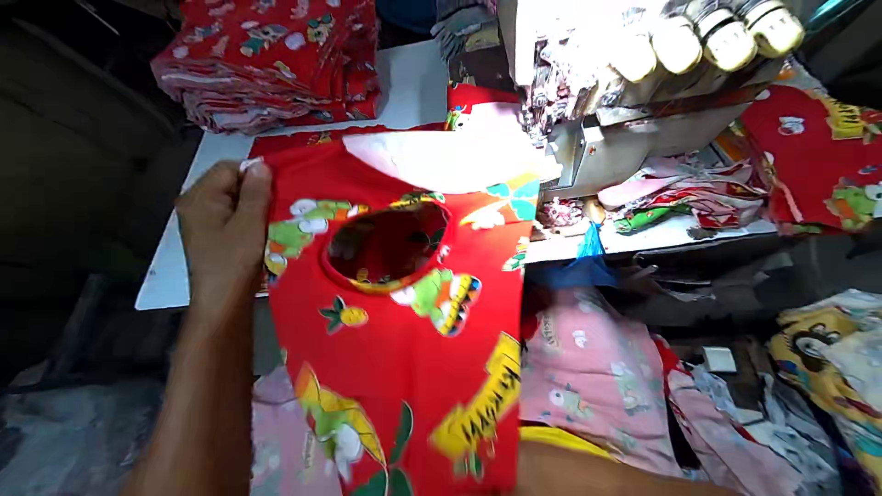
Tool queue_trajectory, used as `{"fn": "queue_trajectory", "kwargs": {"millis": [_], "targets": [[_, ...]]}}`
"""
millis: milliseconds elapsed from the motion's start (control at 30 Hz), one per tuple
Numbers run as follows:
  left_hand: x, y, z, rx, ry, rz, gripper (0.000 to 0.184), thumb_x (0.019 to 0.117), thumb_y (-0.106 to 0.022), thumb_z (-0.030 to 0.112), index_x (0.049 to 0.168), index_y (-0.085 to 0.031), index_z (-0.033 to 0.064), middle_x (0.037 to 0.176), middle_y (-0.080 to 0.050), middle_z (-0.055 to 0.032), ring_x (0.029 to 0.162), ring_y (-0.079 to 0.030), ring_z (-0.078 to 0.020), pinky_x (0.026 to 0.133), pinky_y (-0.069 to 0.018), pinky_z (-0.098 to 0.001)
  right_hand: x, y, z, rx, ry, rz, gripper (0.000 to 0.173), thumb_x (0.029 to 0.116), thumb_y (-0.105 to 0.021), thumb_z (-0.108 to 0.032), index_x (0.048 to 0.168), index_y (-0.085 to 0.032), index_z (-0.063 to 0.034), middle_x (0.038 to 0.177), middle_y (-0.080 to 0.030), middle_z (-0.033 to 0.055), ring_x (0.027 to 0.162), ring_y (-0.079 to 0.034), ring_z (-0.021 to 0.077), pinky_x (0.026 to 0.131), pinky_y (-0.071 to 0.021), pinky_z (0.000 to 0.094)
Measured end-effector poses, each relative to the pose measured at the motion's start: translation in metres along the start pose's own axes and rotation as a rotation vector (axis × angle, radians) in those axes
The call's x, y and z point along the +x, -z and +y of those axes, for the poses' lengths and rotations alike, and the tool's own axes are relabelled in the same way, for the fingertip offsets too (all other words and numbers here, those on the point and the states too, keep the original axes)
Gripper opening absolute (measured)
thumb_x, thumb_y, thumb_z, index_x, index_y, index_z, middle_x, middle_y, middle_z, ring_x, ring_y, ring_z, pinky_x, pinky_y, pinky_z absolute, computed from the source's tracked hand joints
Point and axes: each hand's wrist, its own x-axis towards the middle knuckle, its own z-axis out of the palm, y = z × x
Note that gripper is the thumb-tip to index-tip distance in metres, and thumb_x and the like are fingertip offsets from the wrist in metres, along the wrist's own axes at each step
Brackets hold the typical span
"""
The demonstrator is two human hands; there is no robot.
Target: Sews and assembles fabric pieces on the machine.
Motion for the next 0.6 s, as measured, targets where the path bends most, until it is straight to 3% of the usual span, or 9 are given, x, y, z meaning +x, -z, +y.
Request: {"fn": "queue_trajectory", "kwargs": {"millis": [33,100,133,200,300,367,467,533,600], "targets": [[0.015,-0.003,-0.008,0.093,-0.068,-0.045,0.043,0.1096,-0.044,0.034,0.115,-0.061,-0.0053,0.094,-0.063,-0.0096,0.081,-0.059,-0.0055,0.078,-0.0514,-0.0289,-0.001,0.010,0.039,-0.254,-0.083,0.084,0.024,0.0992,-0.067,-0.018,0.112,-0.072,0.0015,0.103,-0.075,0.0117,0.097,-0.072,0.0149,0.091,-0.0579,0.0335],[0.032,-0.022,-0.023,0.175,-0.108,-0.195,0.042,0.1085,-0.049,0.027,0.122,-0.059,-0.0119,0.109,-0.065,-0.0312,0.100,-0.065,-0.0384,0.091,-0.0494,-0.0575,-0.004,0.033,0.107,-0.667,-0.282,0.247,0.025,0.0947,-0.068,-0.016,0.110,-0.072,0.0031,0.106,-0.072,0.0231,0.099,-0.072,0.0367,0.086,-0.0588,0.0544],[0.033,-0.036,-0.029,0.188,-0.093,-0.260,0.040,0.1075,-0.053,0.023,0.130,-0.057,-0.0099,0.120,-0.063,-0.0324,0.111,-0.064,-0.0440,0.098,-0.0484,-0.0609,-0.006,0.049,0.121,-0.730,-0.375,0.298,0.030,0.0963,-0.066,-0.014,0.120,-0.068,0.0036,0.118,-0.068,0.0250,0.108,-0.068,0.0400,0.092,-0.0559,0.0572],[0.021,-0.066,-0.031,0.127,-0.106,-0.261,0.045,0.1053,-0.057,0.020,0.143,-0.049,-0.0039,0.136,-0.057,-0.0282,0.126,-0.058,-0.0413,0.103,-0.0486,-0.0577,-0.011,0.081,0.115,-0.754,-0.336,0.460,0.037,0.1012,-0.059,-0.012,0.136,-0.062,0.0001,0.129,-0.066,0.0194,0.114,-0.067,0.0316,0.099,-0.0552,0.0478],[-0.032,-0.104,0.001,-0.046,-0.229,-0.073,0.042,0.1060,-0.055,0.026,0.140,-0.049,0.0019,0.136,-0.056,-0.0181,0.121,-0.061,-0.0244,0.096,-0.0541,-0.0404,-0.002,0.119,0.081,-0.752,-0.007,0.800,0.026,0.1019,-0.056,-0.009,0.120,-0.072,0.0000,0.116,-0.073,0.0113,0.104,-0.071,0.0157,0.094,-0.0590,0.0315],[-0.051,-0.127,0.020,-0.149,-0.346,0.028,0.041,0.1029,-0.061,0.024,0.135,-0.052,0.0004,0.134,-0.056,-0.0158,0.118,-0.060,-0.0198,0.097,-0.0525,-0.0351,0.014,0.141,0.063,-0.664,0.102,0.933,0.023,0.1013,-0.057,-0.009,0.116,-0.073,-0.0014,0.112,-0.073,0.0085,0.099,-0.071,0.0119,0.089,-0.0596,0.0294],[-0.053,-0.149,0.034,-0.142,-0.472,0.151,0.040,0.0943,-0.071,0.016,0.128,-0.055,0.0011,0.130,-0.055,-0.0146,0.122,-0.056,-0.0205,0.101,-0.0500,-0.0330,0.043,0.156,0.044,-0.302,0.105,0.926,0.027,0.1006,-0.060,-0.008,0.126,-0.066,-0.0007,0.118,-0.071,0.0074,0.102,-0.070,0.0096,0.090,-0.0592,0.0280],[-0.049,-0.154,0.037,-0.101,-0.501,0.168,0.044,0.0897,-0.073,0.011,0.129,-0.056,0.0025,0.132,-0.054,-0.0150,0.127,-0.053,-0.0230,0.103,-0.0471,-0.0335,0.058,0.154,0.039,-0.077,0.066,0.897,0.031,0.0975,-0.066,-0.007,0.128,-0.064,-0.0012,0.109,-0.071,0.0054,0.092,-0.069,0.0073,0.082,-0.0588,0.0253],[-0.047,-0.155,0.040,-0.069,-0.510,0.172,0.039,0.0909,-0.071,0.010,0.128,-0.061,0.0039,0.133,-0.056,-0.0141,0.128,-0.052,-0.0235,0.105,-0.0454,-0.0346,0.065,0.148,0.039,0.036,0.058,0.883,0.027,0.0957,-0.069,-0.007,0.122,-0.067,-0.0018,0.095,-0.070,0.0040,0.080,-0.067,0.0076,0.073,-0.0580,0.0237]]}}
